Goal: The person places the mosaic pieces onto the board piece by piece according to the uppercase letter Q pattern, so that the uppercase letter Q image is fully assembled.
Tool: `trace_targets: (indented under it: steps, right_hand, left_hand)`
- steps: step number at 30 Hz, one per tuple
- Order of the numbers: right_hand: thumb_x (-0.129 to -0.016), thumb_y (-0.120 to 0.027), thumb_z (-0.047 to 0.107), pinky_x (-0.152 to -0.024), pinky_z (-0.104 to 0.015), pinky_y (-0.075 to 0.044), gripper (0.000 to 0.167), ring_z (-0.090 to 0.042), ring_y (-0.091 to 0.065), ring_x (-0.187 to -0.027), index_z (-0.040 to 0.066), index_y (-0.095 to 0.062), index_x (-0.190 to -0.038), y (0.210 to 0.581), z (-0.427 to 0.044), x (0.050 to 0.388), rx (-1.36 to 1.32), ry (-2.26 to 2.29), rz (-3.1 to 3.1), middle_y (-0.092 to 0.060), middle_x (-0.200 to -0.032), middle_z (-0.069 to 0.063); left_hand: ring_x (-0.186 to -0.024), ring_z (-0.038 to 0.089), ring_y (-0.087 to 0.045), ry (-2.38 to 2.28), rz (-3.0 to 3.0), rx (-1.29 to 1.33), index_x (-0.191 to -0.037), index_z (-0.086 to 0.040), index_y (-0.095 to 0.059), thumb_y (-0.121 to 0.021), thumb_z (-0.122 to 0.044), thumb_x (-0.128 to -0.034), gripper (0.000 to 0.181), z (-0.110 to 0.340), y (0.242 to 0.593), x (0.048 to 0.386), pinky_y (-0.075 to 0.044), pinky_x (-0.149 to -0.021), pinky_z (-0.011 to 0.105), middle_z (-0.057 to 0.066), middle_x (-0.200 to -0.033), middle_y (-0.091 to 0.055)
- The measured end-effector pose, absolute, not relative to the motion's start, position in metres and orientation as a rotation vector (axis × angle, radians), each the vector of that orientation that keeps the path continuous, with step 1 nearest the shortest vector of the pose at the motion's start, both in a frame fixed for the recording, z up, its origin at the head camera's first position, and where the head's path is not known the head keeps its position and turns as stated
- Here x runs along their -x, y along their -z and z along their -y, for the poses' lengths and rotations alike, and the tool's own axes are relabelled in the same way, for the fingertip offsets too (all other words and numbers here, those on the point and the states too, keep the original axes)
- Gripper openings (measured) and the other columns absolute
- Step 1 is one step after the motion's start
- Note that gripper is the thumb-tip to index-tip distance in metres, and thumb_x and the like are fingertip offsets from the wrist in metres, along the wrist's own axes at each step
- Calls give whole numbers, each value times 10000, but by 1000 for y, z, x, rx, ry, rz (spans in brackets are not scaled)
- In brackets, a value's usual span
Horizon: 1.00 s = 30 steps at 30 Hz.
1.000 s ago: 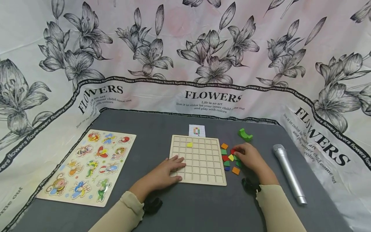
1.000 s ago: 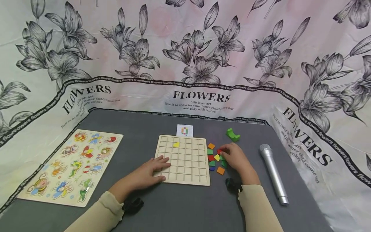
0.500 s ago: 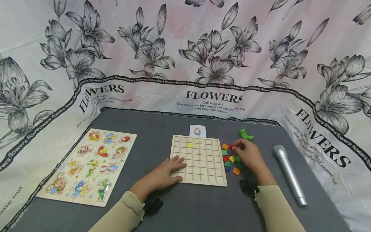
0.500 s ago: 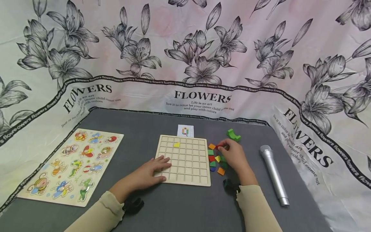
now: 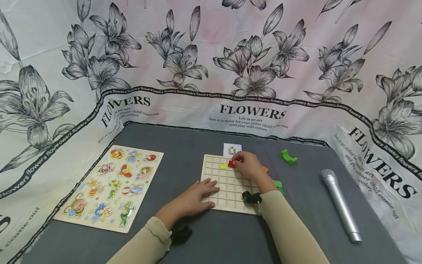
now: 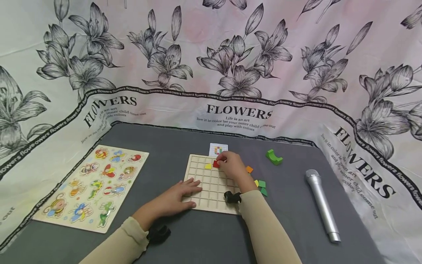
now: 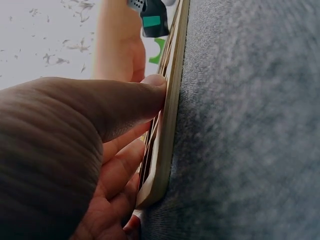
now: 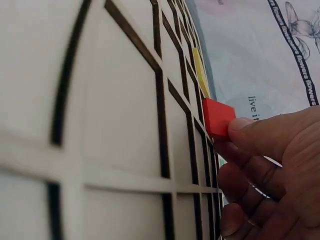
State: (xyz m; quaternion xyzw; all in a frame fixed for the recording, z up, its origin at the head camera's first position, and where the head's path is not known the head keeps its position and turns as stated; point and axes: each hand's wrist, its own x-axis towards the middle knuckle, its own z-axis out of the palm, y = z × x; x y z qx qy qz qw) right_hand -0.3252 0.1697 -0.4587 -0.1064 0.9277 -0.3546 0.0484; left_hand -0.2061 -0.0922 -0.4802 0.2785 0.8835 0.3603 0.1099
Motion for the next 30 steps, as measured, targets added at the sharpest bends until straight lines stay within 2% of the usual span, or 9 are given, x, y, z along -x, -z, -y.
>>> trace_targets:
  steps: [12, 21, 25, 30]
  right_hand:
    - [-1077, -676, 155, -814, -389, -565, 164, -244, -641, -942, 112, -807, -1166, 458, -168, 321, 369, 1015, -2815, -740, -1172, -106]
    - [-1063, -713, 150, -877, -435, -582, 144, -258, -659, -978, 102, -816, -1152, 462, -167, 317, 338, 1003, -2853, -729, -1165, -106]
    - [-1080, -678, 151, -848, -426, -573, 205, -278, -668, -1004, 72, -796, -1227, 456, -184, 312, 352, 1035, -2887, -733, -1203, -141]
    - [-1112, -632, 172, -755, -394, -570, 298, -289, -675, -974, 20, -734, -1348, 439, -233, 297, 257, 1038, -2922, -711, -1244, -194]
  left_hand:
    - [-1669, 359, -298, -1050, -2609, -820, -1528, -65, -638, -766, -164, -1014, 539, 91, 476, 204, -176, -1356, 670, 127, -1710, -476]
    - [-1678, 343, -281, -1055, -2597, -797, -1538, -111, -641, -762, -170, -1024, 531, 90, 480, 204, -168, -1366, 650, 101, -1722, -462]
    - [-1682, 338, -269, -1059, -2589, -798, -1545, -112, -635, -760, -169, -1027, 535, 89, 479, 203, -160, -1370, 645, 95, -1726, -455]
    - [-1678, 353, -274, -1054, -2595, -809, -1550, -87, -624, -766, -158, -1022, 552, 91, 479, 203, -161, -1366, 655, 114, -1724, -454]
